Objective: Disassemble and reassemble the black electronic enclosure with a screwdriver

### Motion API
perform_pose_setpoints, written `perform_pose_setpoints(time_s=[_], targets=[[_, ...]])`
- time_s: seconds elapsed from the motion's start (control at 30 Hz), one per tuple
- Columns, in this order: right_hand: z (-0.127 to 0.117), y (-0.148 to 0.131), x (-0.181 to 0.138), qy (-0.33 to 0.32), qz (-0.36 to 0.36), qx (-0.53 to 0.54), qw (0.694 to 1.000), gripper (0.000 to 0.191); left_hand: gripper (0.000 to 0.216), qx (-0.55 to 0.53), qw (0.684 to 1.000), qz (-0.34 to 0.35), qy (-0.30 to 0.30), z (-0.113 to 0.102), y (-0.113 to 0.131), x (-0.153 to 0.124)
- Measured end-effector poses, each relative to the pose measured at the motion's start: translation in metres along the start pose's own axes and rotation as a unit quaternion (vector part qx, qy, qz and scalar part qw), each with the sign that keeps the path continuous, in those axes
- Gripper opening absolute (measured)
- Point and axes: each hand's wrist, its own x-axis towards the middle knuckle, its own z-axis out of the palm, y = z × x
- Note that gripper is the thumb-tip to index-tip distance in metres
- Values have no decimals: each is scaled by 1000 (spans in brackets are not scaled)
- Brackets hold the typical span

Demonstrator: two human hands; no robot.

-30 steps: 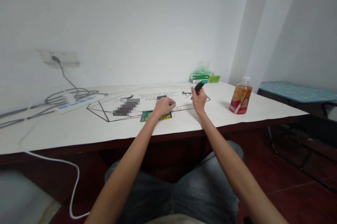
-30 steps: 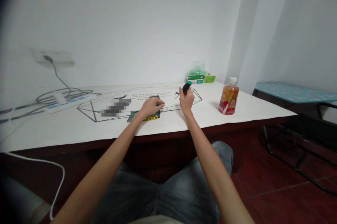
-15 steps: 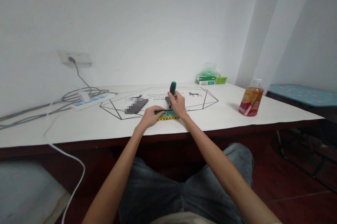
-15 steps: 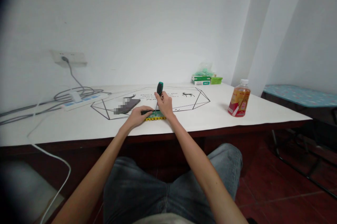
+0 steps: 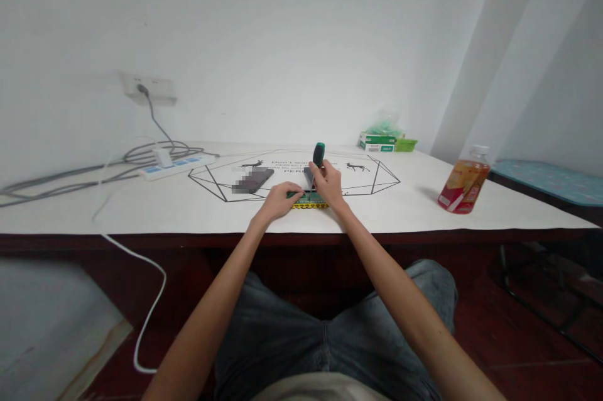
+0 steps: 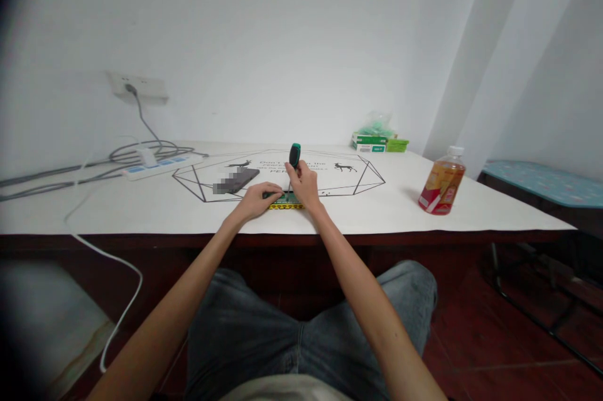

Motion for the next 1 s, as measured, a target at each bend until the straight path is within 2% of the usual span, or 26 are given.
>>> perform_pose_setpoints(time_s=[0.47, 0.8, 1.0], targets=[[-2, -4, -3, -17, 5, 25, 1000, 39, 16, 2, 1000, 4, 0, -1, 1, 1], [-6, -8, -7, -67, -35, 22, 997, 38, 17, 6, 1000, 10, -12, -1, 1, 1], [-1, -3, -4, -35, -101, -22, 994, 38, 19, -19, 999, 37, 9, 0, 9, 0]])
